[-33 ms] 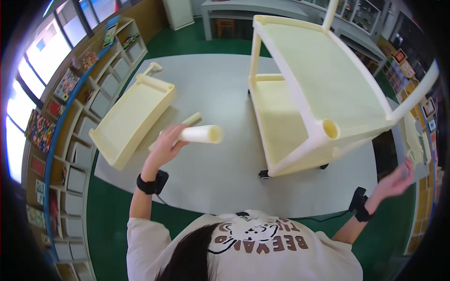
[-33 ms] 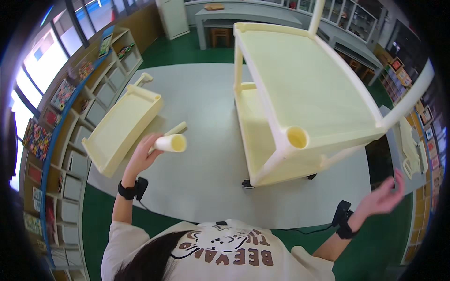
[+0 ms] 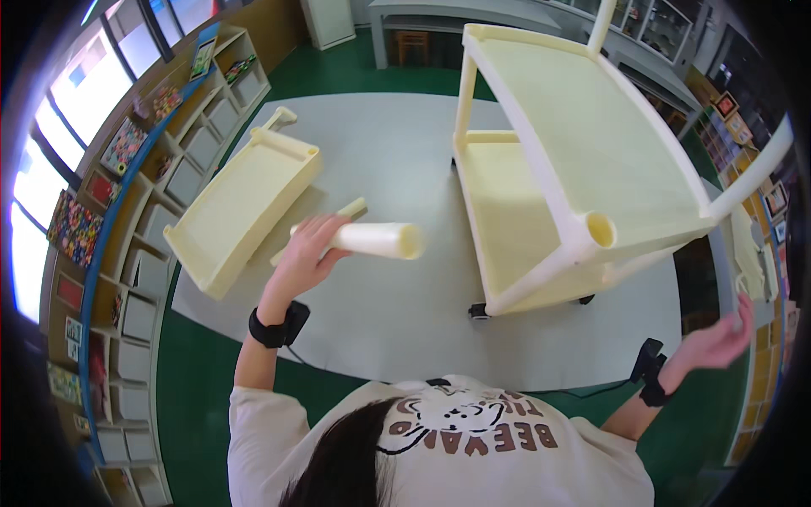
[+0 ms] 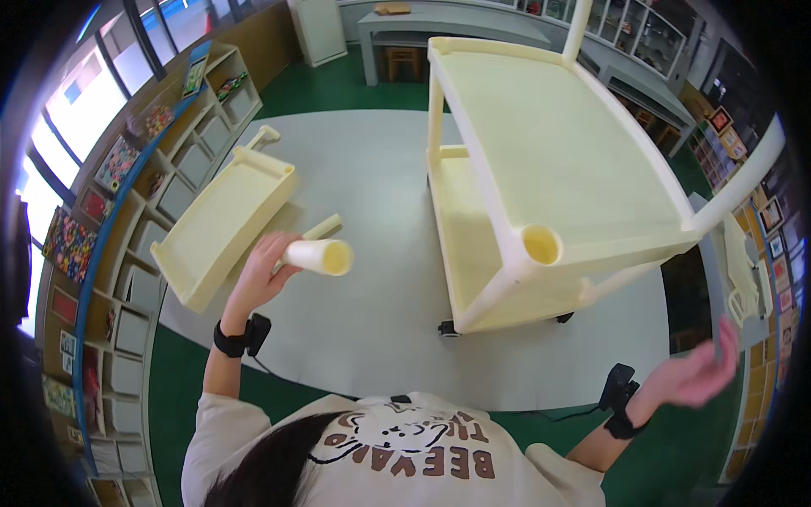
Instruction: The recorder is assembling a three-tier plastic utility cart by inserting support legs into the shelves.
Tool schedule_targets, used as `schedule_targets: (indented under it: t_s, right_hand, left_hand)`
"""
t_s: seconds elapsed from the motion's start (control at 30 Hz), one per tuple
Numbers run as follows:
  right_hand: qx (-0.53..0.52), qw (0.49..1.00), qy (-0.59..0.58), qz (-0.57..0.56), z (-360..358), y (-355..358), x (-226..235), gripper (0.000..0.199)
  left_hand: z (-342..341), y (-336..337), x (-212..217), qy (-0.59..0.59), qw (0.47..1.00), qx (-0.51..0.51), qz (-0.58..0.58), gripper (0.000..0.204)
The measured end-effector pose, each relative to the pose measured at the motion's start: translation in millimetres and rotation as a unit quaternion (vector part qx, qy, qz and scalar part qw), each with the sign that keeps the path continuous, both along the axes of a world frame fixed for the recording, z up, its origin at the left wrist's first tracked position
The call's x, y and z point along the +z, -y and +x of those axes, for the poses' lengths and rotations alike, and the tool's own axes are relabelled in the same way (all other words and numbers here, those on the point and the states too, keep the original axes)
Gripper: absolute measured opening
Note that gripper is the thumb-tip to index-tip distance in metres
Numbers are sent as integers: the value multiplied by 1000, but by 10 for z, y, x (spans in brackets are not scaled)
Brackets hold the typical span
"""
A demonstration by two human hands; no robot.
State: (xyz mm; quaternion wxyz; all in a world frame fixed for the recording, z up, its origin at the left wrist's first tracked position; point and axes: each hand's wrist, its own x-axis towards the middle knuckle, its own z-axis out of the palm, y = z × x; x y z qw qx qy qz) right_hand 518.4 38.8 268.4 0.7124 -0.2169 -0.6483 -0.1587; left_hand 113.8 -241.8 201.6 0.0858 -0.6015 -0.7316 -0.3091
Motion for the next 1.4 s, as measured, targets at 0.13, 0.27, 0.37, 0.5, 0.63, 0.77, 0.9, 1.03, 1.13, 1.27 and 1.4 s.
schedule_targets:
  t_s: [0.13,0.27,0.37,0.5,0.63,0.77,0.9,1.03,1.13,1.27,1.4]
  right_hand:
    - [-58,860,156,483,-184,657,483,48]
    - [74,814,253,518,-1234,984,423,95]
    - [-36,819,455,347,-1235,1246,549,85]
    - [-63,848,505,148,-1376,1277,391,41]
    - [-11,846,533,-7,-1363,1204,392,35]
    - [42,865,498,-55,-1161,862,665,39]
    - [346,845,346,-215,-1087,371,949,34]
    - [657,698,169,-231,-1179,191,936,30]
    - [658,634,173,-368,-1166,218,1086,45]
    - [745,511,128,-409,-1182,54,1089,47]
    - [710,567,100,-406,-1243,-31,1047,46]
  left_hand:
    - [589,-422,664,-112,992,-40,42,32]
    - [895,-376,778,-182,981,32,66,32]
    - [1087,-544,835,-246,963,14,114,32]
    - [1209,-610,744,-301,943,38,141,31]
    - [1291,-779,712,-297,944,37,142,29]
    - [1296,-830,646,-293,936,65,185,28]
    - [1250,-818,509,-351,905,33,240,36]
    - [1358,-965,544,-151,965,-152,155,50]
    - [1379,-1171,514,158,960,-191,129,68]
    - [1339,-1382,610,72,974,-169,132,73]
    - [1213,-1545,629,-96,981,-138,101,76]
